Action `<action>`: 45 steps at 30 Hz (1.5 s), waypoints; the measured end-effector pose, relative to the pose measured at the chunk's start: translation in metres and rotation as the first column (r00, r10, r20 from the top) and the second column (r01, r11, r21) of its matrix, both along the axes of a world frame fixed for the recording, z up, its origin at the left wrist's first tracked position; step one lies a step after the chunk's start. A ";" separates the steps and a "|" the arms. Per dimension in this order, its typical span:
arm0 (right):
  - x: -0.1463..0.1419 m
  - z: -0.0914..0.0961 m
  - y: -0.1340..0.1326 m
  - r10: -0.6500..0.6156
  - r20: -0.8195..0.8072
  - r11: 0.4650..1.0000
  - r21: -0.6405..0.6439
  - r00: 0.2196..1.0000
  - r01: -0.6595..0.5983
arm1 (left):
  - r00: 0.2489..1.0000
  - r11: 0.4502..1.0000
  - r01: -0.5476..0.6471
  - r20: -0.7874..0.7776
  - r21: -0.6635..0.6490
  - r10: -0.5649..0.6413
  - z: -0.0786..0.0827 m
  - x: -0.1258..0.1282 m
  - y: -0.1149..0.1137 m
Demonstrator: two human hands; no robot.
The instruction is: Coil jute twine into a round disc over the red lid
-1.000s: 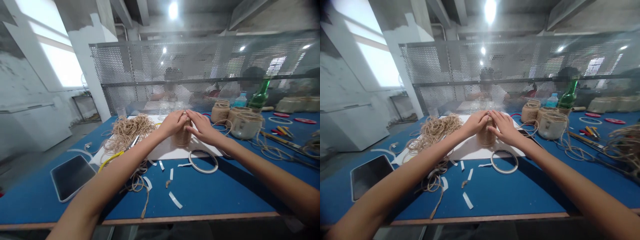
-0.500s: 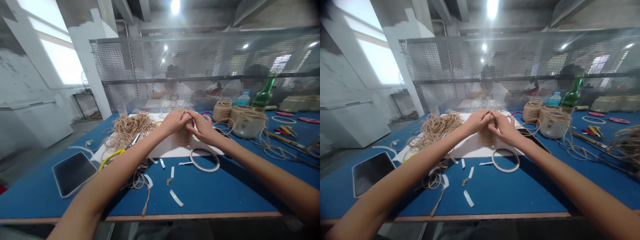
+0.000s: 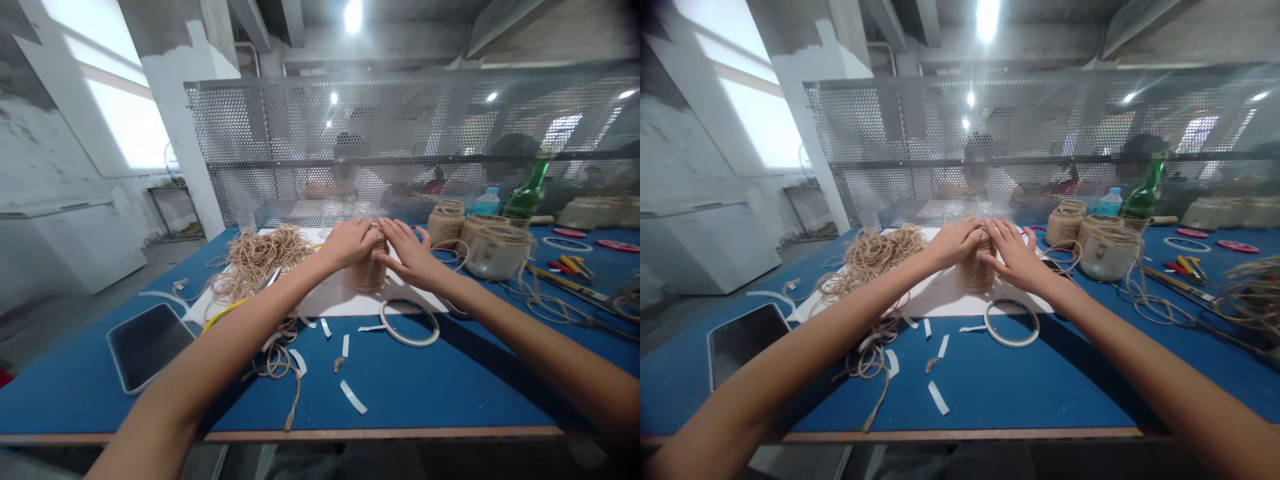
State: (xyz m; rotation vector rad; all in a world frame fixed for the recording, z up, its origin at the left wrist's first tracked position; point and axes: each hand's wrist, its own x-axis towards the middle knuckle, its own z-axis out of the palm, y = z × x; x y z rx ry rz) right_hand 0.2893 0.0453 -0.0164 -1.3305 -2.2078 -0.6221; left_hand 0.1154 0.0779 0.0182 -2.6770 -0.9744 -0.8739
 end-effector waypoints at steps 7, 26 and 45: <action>0.000 0.006 -0.003 0.010 0.009 0.999 -0.035 1.000 -0.010 | 0.999 0.996 -0.006 0.037 -0.087 0.009 0.003 0.002 0.006; 0.006 0.009 0.001 0.063 -0.050 0.998 0.008 0.997 -0.062 | 0.993 0.979 0.107 0.069 -0.173 -0.096 0.012 -0.004 0.003; 0.009 0.003 -0.007 0.073 -0.135 0.997 0.043 0.988 -0.068 | 1.000 0.993 0.017 -0.021 -0.115 -0.019 0.017 -0.002 0.002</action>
